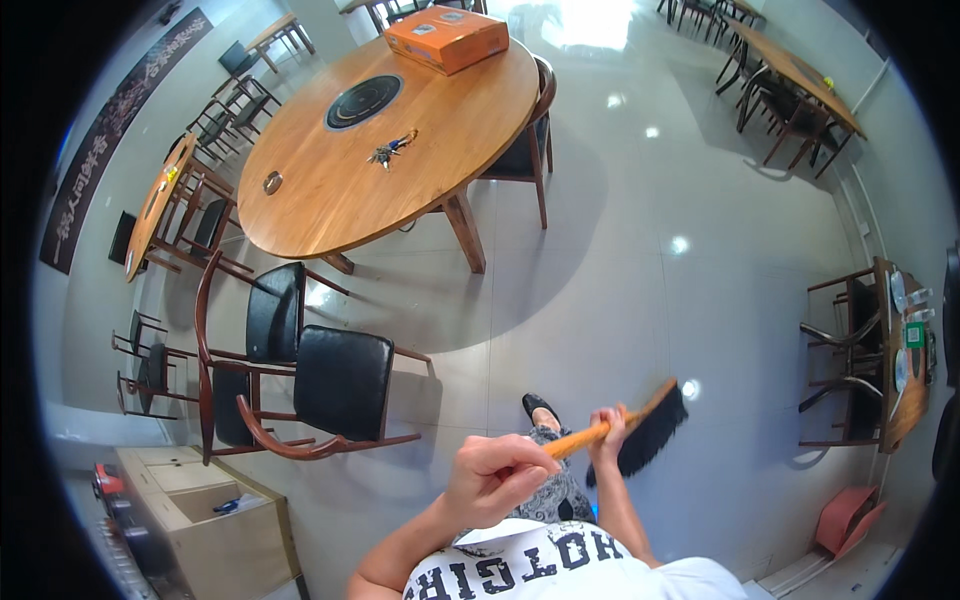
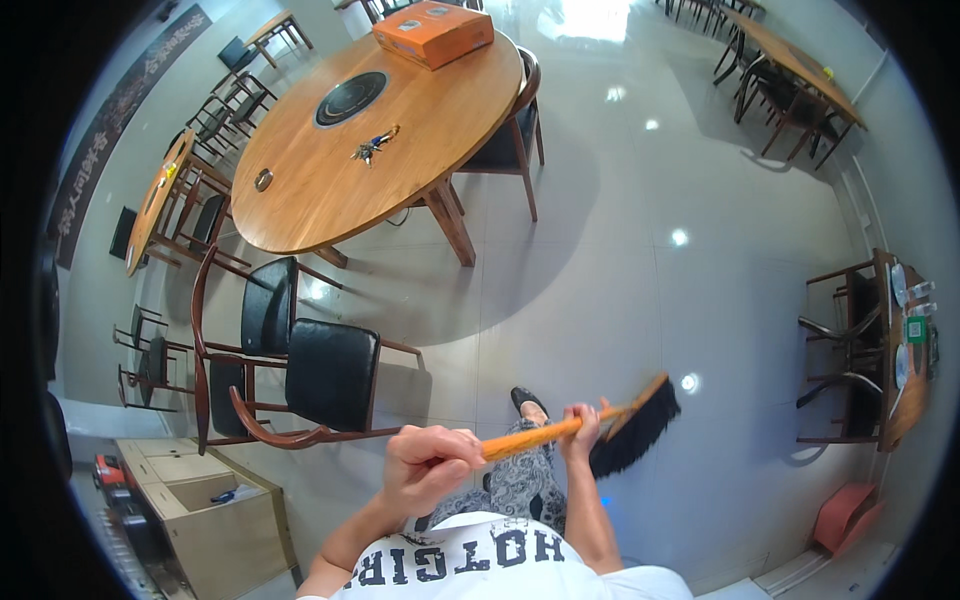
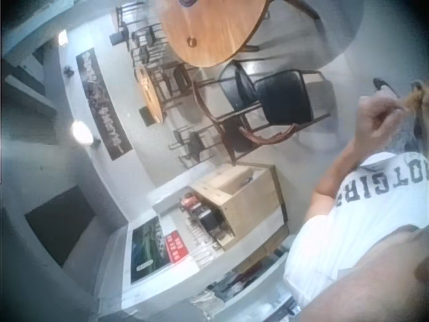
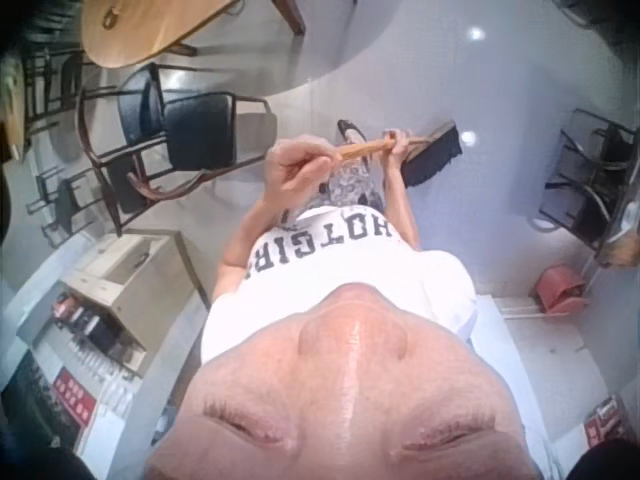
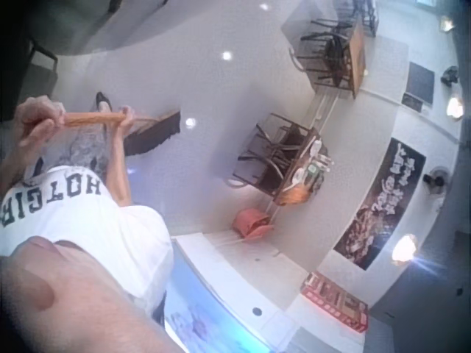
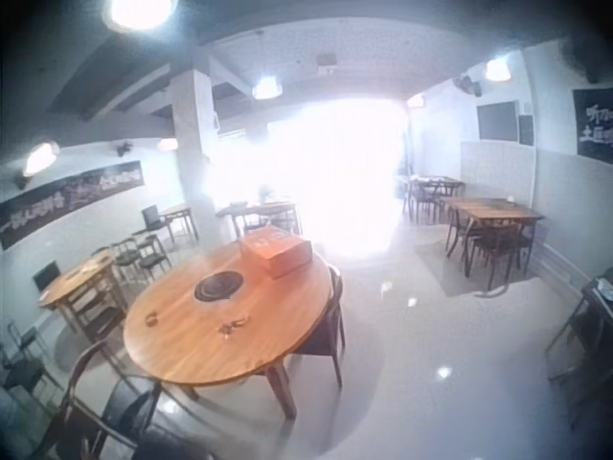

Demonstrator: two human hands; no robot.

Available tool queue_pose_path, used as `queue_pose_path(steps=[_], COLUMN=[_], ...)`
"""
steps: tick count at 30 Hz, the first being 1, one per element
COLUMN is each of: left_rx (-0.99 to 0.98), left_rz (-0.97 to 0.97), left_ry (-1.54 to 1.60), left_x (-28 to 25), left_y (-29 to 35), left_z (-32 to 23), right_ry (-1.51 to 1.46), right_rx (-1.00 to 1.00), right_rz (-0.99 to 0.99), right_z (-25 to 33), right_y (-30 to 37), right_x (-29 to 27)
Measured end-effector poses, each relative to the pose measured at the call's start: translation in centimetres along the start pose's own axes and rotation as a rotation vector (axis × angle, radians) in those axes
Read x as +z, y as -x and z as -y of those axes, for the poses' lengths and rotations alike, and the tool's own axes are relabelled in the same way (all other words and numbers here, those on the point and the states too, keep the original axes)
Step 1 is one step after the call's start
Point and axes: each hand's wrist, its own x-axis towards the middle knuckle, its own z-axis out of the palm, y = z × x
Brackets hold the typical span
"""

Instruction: The person sweeps a tiled floor with a long-handled broom in a restaurant dining area. They move chairs to access areas underneath and around tables, then sweep the floor systematically.

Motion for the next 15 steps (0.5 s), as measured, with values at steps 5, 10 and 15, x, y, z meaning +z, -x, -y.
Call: queue_pose_path(steps=[5, 10, 15], left_rx=[0.094, -0.128, -0.209], left_rz=[-0.154, -0.535, -0.838], left_ry=[-0.044, -0.059, 0.152], left_x=[-3.0, -5.3, -6.5], left_y=[-5.3, -5.5, -4.4], left_z=[0.1, 3.3, 8.1], right_ry=[-0.063, -0.092, -0.046], right_rx=[0.012, -0.246, -0.403], right_rz=[0.206, 0.466, 0.789], right_z=[2.1, 1.2, -0.2], right_y=[-11.4, -19.1, -22.0], right_x=[5.9, 13.9, 20.2])
